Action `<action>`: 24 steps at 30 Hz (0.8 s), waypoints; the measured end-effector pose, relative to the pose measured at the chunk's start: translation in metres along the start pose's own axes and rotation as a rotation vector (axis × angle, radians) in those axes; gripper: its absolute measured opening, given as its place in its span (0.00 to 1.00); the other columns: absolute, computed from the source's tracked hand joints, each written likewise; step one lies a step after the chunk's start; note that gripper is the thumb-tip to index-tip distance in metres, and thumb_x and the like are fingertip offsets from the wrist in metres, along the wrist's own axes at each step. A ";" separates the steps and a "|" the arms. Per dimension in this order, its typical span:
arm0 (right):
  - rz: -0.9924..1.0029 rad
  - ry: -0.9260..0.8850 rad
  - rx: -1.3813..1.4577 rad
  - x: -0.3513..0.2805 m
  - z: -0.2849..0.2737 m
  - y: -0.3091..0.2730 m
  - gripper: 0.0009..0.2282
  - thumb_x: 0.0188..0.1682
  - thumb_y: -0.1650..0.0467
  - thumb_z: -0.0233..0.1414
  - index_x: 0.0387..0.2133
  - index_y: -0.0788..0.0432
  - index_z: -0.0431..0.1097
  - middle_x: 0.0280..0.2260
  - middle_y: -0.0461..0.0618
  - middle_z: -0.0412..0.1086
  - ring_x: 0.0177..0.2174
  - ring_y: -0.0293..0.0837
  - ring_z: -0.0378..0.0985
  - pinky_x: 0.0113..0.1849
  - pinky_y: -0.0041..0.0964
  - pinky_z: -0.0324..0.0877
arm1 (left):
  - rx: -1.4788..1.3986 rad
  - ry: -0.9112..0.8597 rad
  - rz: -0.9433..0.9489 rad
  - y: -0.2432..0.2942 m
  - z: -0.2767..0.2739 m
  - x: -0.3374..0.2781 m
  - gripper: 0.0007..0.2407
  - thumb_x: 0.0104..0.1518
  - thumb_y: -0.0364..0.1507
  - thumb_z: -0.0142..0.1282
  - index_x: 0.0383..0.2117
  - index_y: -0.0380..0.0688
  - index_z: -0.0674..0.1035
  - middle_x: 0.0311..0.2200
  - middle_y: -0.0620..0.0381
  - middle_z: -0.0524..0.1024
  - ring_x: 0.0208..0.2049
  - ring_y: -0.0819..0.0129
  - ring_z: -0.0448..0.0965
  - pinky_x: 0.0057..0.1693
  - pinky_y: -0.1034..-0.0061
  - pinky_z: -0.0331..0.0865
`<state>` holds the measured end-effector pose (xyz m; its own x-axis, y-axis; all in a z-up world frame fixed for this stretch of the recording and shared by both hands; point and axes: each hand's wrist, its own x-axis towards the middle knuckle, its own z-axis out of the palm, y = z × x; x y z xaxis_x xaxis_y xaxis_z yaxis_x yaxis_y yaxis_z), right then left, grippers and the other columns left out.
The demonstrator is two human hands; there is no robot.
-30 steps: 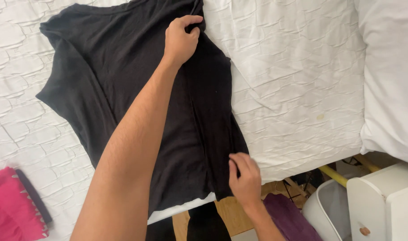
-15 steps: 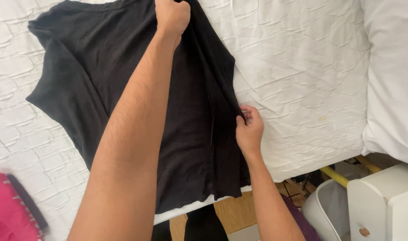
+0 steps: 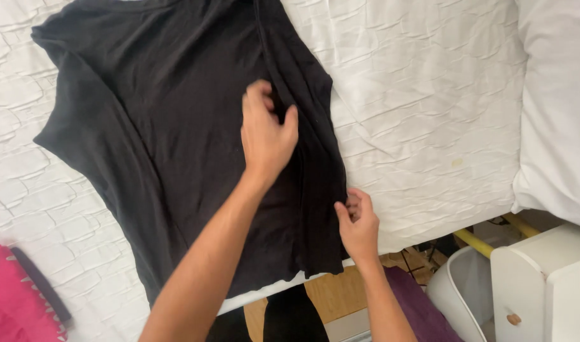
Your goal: The person folds several long-sleeved shirts on a bed, including a black shirt, a purple shirt, a pink shirt, and a brown shirt. They smooth out each garment, fold the sleeves and sides, and then fold the shirt into a compact square before stacking them.
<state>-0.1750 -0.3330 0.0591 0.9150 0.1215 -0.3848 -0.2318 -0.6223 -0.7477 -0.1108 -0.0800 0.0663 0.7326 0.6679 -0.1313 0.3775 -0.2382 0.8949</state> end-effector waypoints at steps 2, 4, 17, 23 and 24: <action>0.021 -0.071 -0.035 -0.012 -0.005 0.005 0.18 0.48 0.76 0.58 0.51 0.62 0.64 0.30 0.48 0.72 0.28 0.38 0.73 0.32 0.30 0.71 | 0.054 -0.128 -0.145 0.001 -0.005 -0.048 0.20 0.54 0.28 0.64 0.51 0.41 0.69 0.31 0.46 0.77 0.31 0.52 0.81 0.39 0.62 0.75; 0.041 -0.144 -0.068 -0.019 -0.010 0.013 0.20 0.46 0.76 0.59 0.51 0.62 0.61 0.26 0.47 0.70 0.26 0.37 0.71 0.30 0.30 0.70 | 0.111 -0.255 -0.287 -0.005 -0.005 -0.095 0.19 0.54 0.30 0.63 0.49 0.42 0.69 0.24 0.48 0.79 0.28 0.51 0.82 0.36 0.60 0.74; 0.046 -0.239 -0.473 -0.012 -0.041 -0.009 0.22 0.46 0.65 0.60 0.54 0.55 0.65 0.46 0.56 0.73 0.43 0.52 0.77 0.44 0.44 0.72 | -0.192 -0.208 -0.413 -0.019 -0.031 -0.195 0.18 0.59 0.27 0.58 0.54 0.38 0.71 0.32 0.53 0.78 0.23 0.63 0.79 0.33 0.71 0.72; -0.211 -0.155 -0.646 0.002 -0.004 -0.058 0.27 0.46 0.65 0.61 0.58 0.61 0.62 0.53 0.62 0.64 0.51 0.61 0.69 0.48 0.50 0.67 | 0.264 0.338 -0.271 -0.080 -0.115 -0.206 0.20 0.55 0.28 0.62 0.54 0.39 0.73 0.49 0.46 0.72 0.49 0.52 0.69 0.55 0.60 0.63; -0.306 -0.141 -0.624 0.006 0.008 -0.067 0.25 0.48 0.66 0.60 0.57 0.62 0.64 0.52 0.61 0.64 0.51 0.61 0.68 0.50 0.50 0.67 | 0.440 0.394 -0.294 -0.093 -0.131 -0.210 0.23 0.54 0.30 0.62 0.56 0.40 0.72 0.56 0.42 0.67 0.59 0.45 0.63 0.62 0.52 0.56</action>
<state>-0.1569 -0.2848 0.1023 0.8475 0.4346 -0.3048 0.3003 -0.8660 -0.3998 -0.3739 -0.1053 0.0661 0.3331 0.9373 -0.1024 0.7874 -0.2168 0.5770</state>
